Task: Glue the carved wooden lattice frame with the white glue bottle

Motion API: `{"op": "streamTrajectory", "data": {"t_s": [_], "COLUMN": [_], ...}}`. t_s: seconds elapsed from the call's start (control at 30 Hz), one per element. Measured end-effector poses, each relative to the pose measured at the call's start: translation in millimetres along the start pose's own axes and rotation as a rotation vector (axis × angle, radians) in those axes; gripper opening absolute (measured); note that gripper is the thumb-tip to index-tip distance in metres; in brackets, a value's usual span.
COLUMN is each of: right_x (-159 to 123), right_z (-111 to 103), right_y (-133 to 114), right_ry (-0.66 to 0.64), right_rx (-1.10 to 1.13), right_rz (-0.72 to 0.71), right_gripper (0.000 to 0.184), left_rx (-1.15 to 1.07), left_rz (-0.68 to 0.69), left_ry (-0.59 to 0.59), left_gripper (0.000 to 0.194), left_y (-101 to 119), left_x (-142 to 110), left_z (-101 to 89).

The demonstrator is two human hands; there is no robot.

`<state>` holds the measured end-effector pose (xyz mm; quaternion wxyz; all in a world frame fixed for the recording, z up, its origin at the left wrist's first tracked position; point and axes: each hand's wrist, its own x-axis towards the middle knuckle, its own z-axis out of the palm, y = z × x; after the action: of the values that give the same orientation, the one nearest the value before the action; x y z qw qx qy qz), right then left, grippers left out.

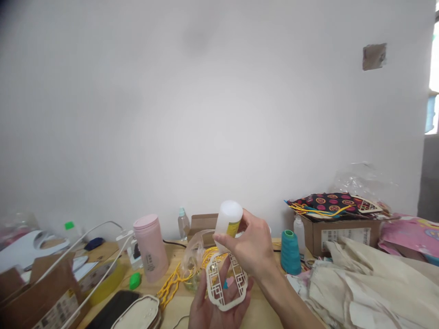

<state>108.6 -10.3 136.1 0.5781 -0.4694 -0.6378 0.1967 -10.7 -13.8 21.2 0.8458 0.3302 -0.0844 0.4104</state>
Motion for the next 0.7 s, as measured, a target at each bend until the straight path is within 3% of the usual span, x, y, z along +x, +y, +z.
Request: {"op": "streamTrajectory", "data": {"t_s": [0.7], "right_x": [-4.1], "right_z": [2.0], "right_y": [-7.6], "right_ry": [0.011], "right_rx": [0.049], "right_rz": [-0.030], "right_gripper": [0.026], "left_rx": [0.035], "left_rz": [0.031], "left_ry": [-0.045], "left_gripper": [0.046], "left_y": [2.4], "left_x": [-1.5], "left_z": [-6.9]}}
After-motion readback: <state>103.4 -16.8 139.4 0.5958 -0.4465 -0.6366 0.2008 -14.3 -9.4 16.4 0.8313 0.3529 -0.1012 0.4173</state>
